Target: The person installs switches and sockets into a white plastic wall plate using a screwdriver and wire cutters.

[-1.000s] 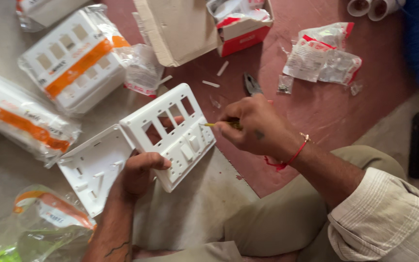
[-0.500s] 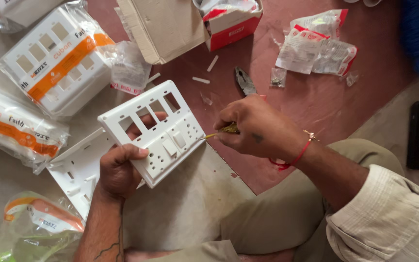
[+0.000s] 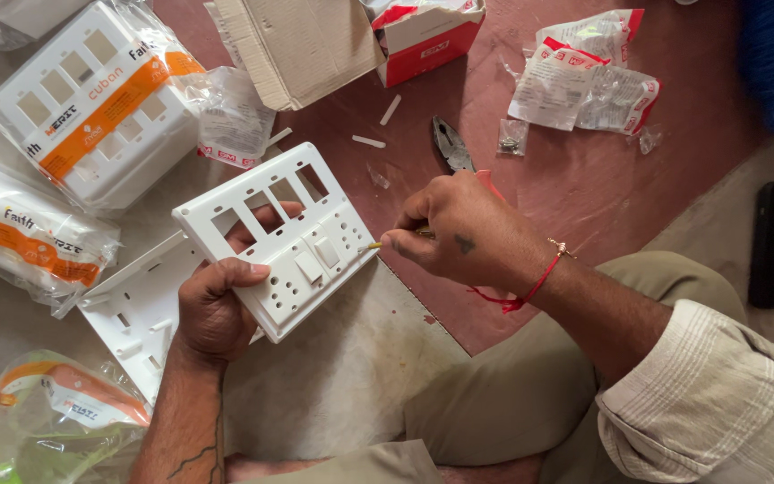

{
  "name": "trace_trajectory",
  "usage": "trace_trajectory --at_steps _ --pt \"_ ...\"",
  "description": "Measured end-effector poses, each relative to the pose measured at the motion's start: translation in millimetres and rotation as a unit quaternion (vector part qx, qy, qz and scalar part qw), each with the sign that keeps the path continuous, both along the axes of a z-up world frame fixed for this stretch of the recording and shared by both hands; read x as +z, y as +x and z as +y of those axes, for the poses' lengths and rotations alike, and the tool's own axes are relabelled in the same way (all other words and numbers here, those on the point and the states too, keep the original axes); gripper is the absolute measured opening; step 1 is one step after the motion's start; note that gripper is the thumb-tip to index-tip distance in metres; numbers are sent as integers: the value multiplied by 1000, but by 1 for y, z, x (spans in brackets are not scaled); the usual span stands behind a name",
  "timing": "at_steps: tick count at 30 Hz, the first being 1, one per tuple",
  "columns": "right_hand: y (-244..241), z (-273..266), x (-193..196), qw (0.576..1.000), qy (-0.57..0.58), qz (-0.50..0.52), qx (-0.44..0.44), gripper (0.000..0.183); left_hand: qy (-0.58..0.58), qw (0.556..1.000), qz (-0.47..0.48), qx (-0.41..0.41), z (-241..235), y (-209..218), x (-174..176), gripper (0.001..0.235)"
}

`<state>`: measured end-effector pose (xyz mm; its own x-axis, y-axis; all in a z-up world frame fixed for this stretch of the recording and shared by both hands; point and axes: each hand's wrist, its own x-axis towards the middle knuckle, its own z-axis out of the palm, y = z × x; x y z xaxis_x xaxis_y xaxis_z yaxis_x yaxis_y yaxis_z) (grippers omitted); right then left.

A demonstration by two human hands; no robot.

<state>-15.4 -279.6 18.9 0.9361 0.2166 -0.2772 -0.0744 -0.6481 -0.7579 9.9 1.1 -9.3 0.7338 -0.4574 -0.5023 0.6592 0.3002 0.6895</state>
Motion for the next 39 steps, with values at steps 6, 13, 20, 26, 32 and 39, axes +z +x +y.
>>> trace_trajectory --at_steps 6,13,20,26,32,39 --pt "1 3 -2 997 -64 42 4 41 -6 1000 1 1 3 -1 -5 80" --pt "7 5 -2 986 -75 151 8 47 12 1000 -27 0 -1 -1 -1 81" --pt "6 12 8 979 -103 174 -13 46 29 999 -36 -5 -4 0 3 82" --pt "2 5 -1 996 -64 54 32 38 36 998 -50 -19 -4 0 6 81" --pt "-8 9 -4 993 -34 -87 70 36 15 999 -34 3 -6 -2 5 79" --pt "4 6 -12 987 -107 103 60 40 24 998 -63 -18 -6 -5 7 80"
